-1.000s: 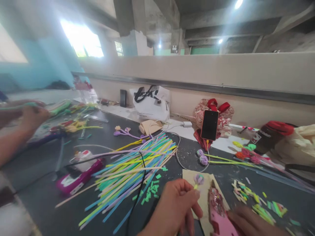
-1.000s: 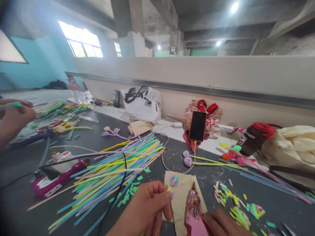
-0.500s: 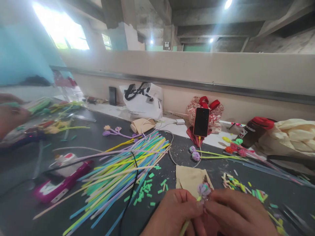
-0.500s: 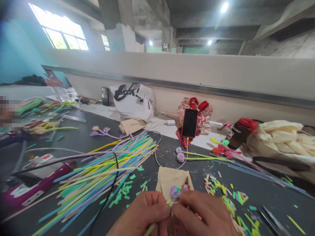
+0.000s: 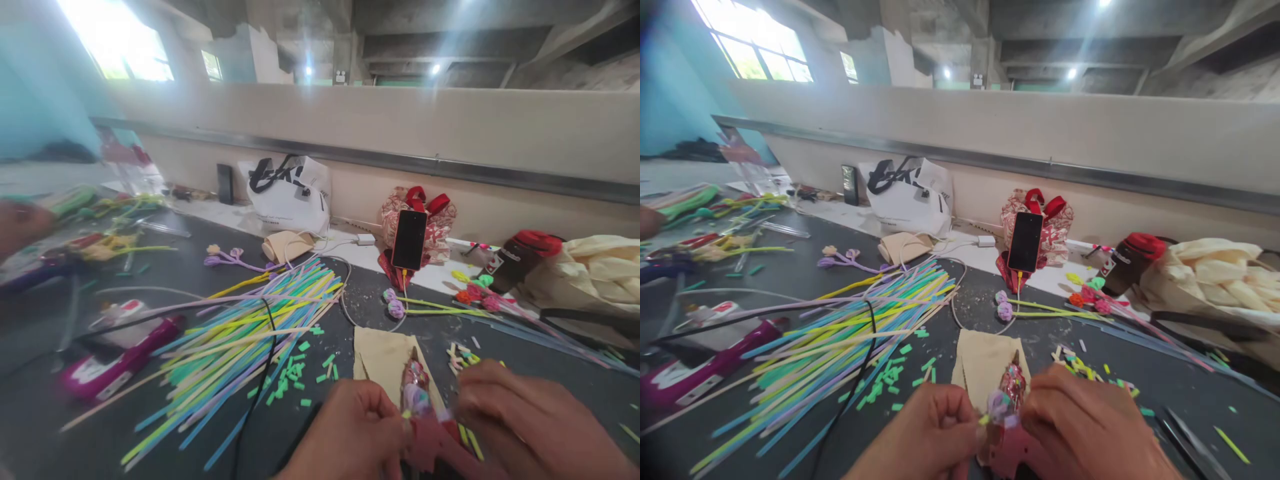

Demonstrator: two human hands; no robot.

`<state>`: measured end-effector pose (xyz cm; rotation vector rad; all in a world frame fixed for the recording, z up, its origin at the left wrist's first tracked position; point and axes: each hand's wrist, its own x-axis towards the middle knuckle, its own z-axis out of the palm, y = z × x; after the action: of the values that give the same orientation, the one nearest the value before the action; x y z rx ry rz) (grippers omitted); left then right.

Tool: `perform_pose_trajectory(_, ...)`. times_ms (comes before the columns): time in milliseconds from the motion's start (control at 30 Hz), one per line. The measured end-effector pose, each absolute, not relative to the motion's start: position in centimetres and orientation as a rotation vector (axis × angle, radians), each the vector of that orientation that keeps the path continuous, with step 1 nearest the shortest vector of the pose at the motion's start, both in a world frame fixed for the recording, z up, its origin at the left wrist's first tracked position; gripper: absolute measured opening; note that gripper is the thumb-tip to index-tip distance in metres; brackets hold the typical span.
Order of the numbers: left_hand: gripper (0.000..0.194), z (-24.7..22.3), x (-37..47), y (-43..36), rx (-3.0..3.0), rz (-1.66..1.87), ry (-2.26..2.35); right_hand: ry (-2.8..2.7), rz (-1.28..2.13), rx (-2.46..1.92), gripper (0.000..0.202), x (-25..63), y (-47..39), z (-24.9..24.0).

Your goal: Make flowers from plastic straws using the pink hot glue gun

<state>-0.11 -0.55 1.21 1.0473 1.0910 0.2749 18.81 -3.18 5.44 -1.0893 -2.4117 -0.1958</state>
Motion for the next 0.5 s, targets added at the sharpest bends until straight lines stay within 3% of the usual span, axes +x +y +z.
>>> perform_pose_trajectory(300, 0.008, 0.6, -0.6, -1.0, 1.182, 0.198, 1.081, -2.761, -0.041, -1.101, 0.020, 19.4, -1.9, 3.2)
perform_pose_trajectory(500, 0.015, 0.2, -0.8, -1.1, 1.233, 0.191, 1.046, -2.742, -0.135, -0.988, 0.016, 18.7, -2.2, 4.2)
